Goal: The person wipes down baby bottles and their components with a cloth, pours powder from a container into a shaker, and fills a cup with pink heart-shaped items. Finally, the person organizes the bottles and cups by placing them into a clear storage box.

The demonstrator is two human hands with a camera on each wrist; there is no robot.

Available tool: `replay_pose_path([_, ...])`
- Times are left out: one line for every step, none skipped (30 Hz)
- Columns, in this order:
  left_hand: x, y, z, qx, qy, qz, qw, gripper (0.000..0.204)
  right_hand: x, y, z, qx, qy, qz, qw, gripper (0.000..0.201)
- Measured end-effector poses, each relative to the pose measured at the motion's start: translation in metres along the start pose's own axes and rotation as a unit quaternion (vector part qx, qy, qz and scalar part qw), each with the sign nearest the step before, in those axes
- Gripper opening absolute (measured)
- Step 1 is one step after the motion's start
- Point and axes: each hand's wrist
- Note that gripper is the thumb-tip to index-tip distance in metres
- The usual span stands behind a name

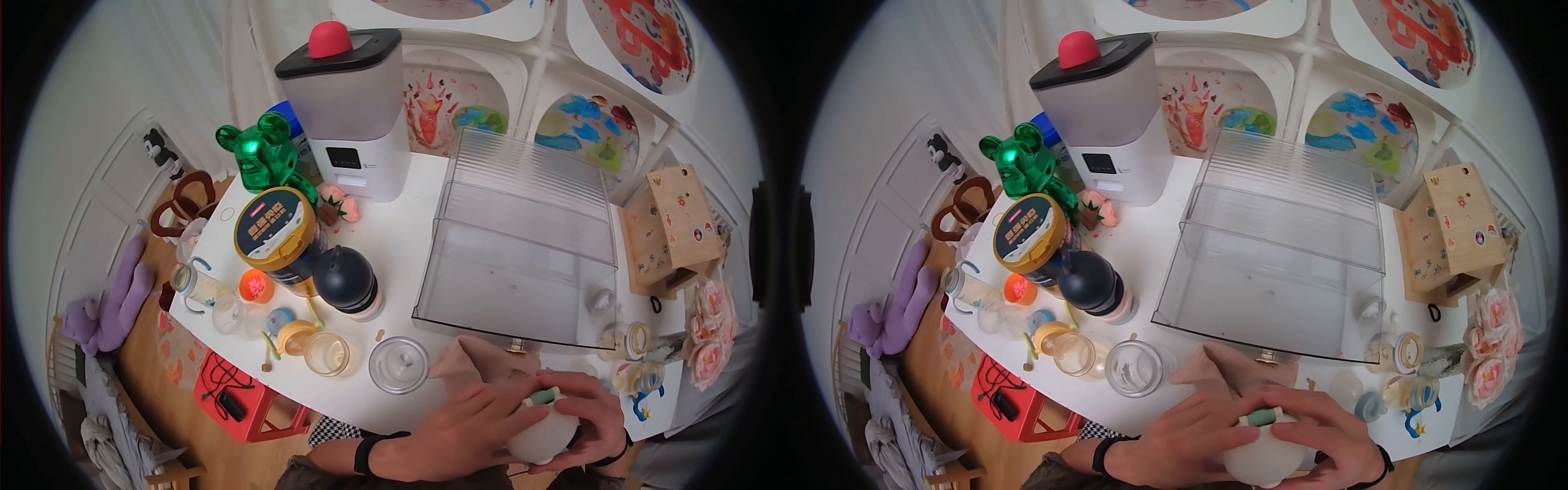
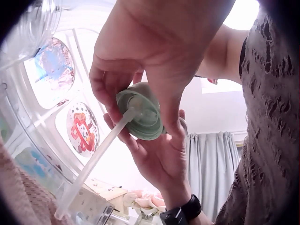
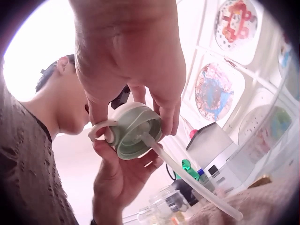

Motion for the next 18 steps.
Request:
replay_pose_path([0.001,0.0,0.002,0.007,0.043,-0.008,0.999,0.08,0.0,0.002,0.0,-0.022,-0.007,0.004,1.0,0.097])
replay_pose_path([0.0,0.0,0.004,0.014,0.087,-0.015,0.996,0.082,-0.001,0.002,-0.001,-0.043,-0.014,0.007,0.999,0.099])
replay_pose_path([0.0,0.0,0.004,0.018,0.083,-0.012,0.996,0.082,-0.002,0.001,-0.002,-0.04,-0.011,0.012,0.999,0.099])
replay_pose_path([0.0,0.0,0.004,-0.033,0.092,-0.006,0.995,0.082,-0.003,-0.001,-0.002,-0.055,-0.013,0.013,0.998,0.101])
replay_pose_path([0.0,0.0,0.002,-0.085,0.101,-0.001,0.991,0.083,-0.004,-0.003,-0.003,-0.071,-0.016,0.013,0.997,0.103])
replay_pose_path([0.001,-0.001,0.0,-0.083,0.097,0.002,0.992,0.083,-0.006,-0.006,-0.004,-0.068,-0.013,0.016,0.997,0.103])
replay_pose_path([0.002,-0.004,-0.004,-0.062,0.07,-0.001,0.996,0.083,-0.009,-0.009,-0.005,-0.073,-0.016,0.015,0.997,0.102])
replay_pose_path([0.004,-0.005,-0.006,-0.041,0.044,-0.004,0.998,0.084,-0.01,-0.011,-0.006,-0.078,-0.02,0.014,0.997,0.101])
replay_pose_path([0.004,-0.004,-0.007,-0.039,0.042,-0.002,0.998,0.084,-0.011,-0.012,-0.008,-0.076,-0.018,0.017,0.997,0.101])
replay_pose_path([0.005,-0.003,-0.007,-0.06,0.044,0.004,0.997,0.084,-0.012,-0.013,-0.009,-0.055,-0.029,0.003,0.998,0.101])
replay_pose_path([0.005,-0.001,-0.007,-0.082,0.046,0.009,0.995,0.084,-0.013,-0.013,-0.01,-0.033,-0.039,-0.011,0.999,0.1])
replay_pose_path([0.005,0.001,-0.008,-0.081,0.045,0.01,0.996,0.084,-0.013,-0.013,-0.01,-0.033,-0.037,-0.01,0.999,0.1])
replay_pose_path([0.004,0.003,-0.01,-0.071,0.037,-0.005,0.997,0.082,-0.013,-0.013,-0.009,-0.026,-0.037,-0.01,0.999,0.1])
replay_pose_path([0.003,0.005,-0.011,-0.061,0.03,-0.019,0.998,0.08,-0.013,-0.012,-0.009,-0.019,-0.036,-0.01,0.999,0.101])
replay_pose_path([0.003,0.005,-0.012,-0.06,0.029,-0.018,0.998,0.08,-0.013,-0.012,-0.008,-0.018,-0.034,-0.009,0.999,0.101])
replay_pose_path([0.003,0.006,-0.013,-0.037,0.026,-0.028,0.999,0.079,-0.012,-0.012,-0.008,-0.037,-0.03,-0.003,0.999,0.102])
replay_pose_path([0.002,0.006,-0.013,-0.013,0.023,-0.037,0.999,0.078,-0.012,-0.011,-0.007,-0.055,-0.026,0.004,0.998,0.103])
replay_pose_path([0.001,0.006,-0.013,-0.013,0.022,-0.035,0.999,0.078,-0.012,-0.01,-0.008,-0.053,-0.024,0.004,0.998,0.103])
Point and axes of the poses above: each hand's wrist, its own x-axis towards the middle knuckle, its own z-axis out of the back of the hand, y = z × x, and after that the axes turned 8 degrees about y, right-handed
